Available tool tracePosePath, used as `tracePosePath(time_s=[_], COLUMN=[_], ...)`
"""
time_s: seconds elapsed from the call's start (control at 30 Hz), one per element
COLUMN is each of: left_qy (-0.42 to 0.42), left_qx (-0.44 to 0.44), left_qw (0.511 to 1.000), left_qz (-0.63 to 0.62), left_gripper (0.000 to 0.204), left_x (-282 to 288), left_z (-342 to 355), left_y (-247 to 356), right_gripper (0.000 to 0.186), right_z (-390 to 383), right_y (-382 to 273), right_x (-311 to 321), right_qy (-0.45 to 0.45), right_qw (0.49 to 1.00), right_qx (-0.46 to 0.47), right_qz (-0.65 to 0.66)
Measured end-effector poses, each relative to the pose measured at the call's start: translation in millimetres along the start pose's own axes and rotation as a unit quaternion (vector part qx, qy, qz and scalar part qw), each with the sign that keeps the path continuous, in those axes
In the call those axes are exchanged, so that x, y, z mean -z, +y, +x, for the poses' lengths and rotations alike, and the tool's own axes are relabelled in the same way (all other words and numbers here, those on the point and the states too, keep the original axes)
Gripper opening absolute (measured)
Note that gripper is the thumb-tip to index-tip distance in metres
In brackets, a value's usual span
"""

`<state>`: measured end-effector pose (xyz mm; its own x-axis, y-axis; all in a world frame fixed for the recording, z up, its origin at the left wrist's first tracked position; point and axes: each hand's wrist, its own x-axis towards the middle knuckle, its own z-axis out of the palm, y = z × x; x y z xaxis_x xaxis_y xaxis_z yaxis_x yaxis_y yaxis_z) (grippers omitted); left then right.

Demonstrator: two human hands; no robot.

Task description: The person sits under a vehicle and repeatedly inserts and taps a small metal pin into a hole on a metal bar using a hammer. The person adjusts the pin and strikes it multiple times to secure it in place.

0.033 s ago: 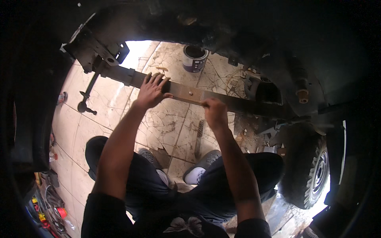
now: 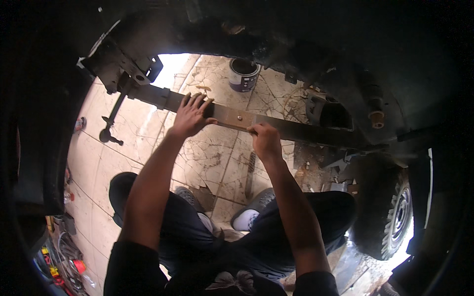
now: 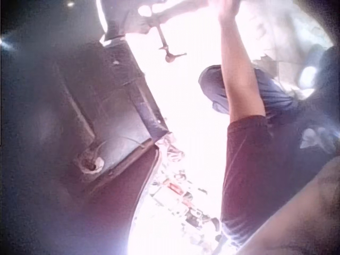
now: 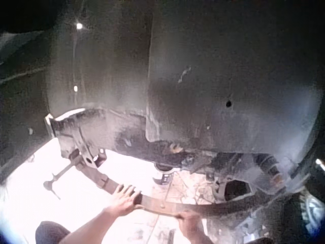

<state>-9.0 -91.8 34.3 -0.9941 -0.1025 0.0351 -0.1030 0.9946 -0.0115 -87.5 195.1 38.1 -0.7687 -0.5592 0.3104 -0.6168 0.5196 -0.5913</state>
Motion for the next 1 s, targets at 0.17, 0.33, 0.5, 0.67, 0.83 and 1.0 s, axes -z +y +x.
tracePosePath(time_s=[0.17,0.33,0.5,0.67,0.83,1.0], left_qy=[0.016,0.038,0.033,0.018,0.018,0.041], left_qx=[0.004,0.005,0.004,0.011,0.019,0.006], left_qw=[1.0,0.999,0.999,0.999,0.998,0.997], left_qz=[-0.021,-0.032,-0.029,-0.043,-0.055,-0.061], left_gripper=[0.091,0.092,0.091,0.09,0.091,0.089], left_x=[2,-1,0,3,3,2], left_z=[-1,-2,-1,3,2,3], left_y=[-6,-3,-4,-3,-5,-2], right_gripper=[0.016,0.016,0.012,0.014,0.015,0.015], right_z=[25,22,50,70,34,66], right_y=[-14,4,7,6,9,5], right_x=[-7,0,-4,-8,-15,-11], right_qy=[-0.033,-0.03,-0.051,-0.075,-0.016,-0.04], right_qw=[0.996,0.998,0.997,0.99,0.997,0.988], right_qx=[-0.078,-0.055,-0.059,-0.119,-0.079,-0.147], right_qz=[-0.034,-0.029,-0.007,-0.018,-0.007,-0.013])
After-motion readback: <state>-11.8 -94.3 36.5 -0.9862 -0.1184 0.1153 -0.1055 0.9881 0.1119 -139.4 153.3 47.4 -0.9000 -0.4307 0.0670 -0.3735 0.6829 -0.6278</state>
